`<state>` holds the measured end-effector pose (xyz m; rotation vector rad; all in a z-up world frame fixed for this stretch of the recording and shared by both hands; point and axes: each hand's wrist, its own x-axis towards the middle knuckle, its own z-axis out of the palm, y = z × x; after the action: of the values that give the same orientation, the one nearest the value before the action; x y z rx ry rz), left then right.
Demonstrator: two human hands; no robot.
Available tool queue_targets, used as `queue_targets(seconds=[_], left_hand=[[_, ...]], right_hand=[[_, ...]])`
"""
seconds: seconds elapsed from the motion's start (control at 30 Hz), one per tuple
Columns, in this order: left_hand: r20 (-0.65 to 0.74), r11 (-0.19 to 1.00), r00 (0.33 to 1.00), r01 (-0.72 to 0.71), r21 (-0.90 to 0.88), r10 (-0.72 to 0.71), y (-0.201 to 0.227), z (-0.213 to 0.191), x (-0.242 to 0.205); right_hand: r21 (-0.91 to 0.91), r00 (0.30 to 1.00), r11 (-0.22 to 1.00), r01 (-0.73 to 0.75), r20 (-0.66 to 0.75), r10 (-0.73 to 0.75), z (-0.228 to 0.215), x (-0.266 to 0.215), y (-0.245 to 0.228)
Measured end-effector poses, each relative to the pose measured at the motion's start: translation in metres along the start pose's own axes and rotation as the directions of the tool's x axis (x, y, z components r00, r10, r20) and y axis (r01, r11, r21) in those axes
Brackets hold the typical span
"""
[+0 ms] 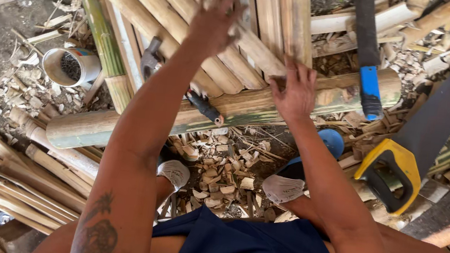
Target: The person assembles a bamboo structure by placing bamboo strips into a frame, hammering nails to secure them, and using a knife to trim excess material. The person works methodically, adjusting the strips and securing them with a hammer.
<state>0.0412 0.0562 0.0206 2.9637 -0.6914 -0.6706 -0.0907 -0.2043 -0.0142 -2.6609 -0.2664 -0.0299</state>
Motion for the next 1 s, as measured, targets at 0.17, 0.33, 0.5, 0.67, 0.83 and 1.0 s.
queue_targets(seconds=[0.17,0.33,0.5,0.67,0.83,1.0], left_hand=[[0.08,0.902,0.931,0.366,-0.231,-0.357,-0.041,-0.005,-0.027],[-0.241,0.876,0.877,0.313,-0.368,-0.415,-0.056,0.03,-0.025],[-0.294,0.877,0.852,0.322,-0.357,-0.433,-0.064,0.054,-0.019],[-0.302,0.866,0.842,0.323,-0.383,-0.448,-0.06,0.05,-0.025],[-0.126,0.917,0.92,0.343,-0.204,-0.372,-0.053,0.033,-0.024],[-0.091,0.922,0.929,0.335,-0.193,-0.357,-0.053,0.018,-0.028]], right_hand=[[-0.047,0.996,0.997,-0.056,0.071,0.059,-0.004,0.008,-0.004],[-0.042,0.992,0.995,-0.093,0.084,0.096,-0.004,0.013,-0.013],[-0.039,0.99,0.991,-0.127,0.061,0.129,0.009,0.015,-0.016],[-0.048,0.992,0.993,-0.112,0.058,0.115,0.016,0.012,-0.01],[-0.059,0.996,0.995,-0.08,0.044,0.083,0.02,0.007,-0.004],[-0.077,0.997,0.994,-0.071,0.02,0.073,0.021,0.009,-0.005]])
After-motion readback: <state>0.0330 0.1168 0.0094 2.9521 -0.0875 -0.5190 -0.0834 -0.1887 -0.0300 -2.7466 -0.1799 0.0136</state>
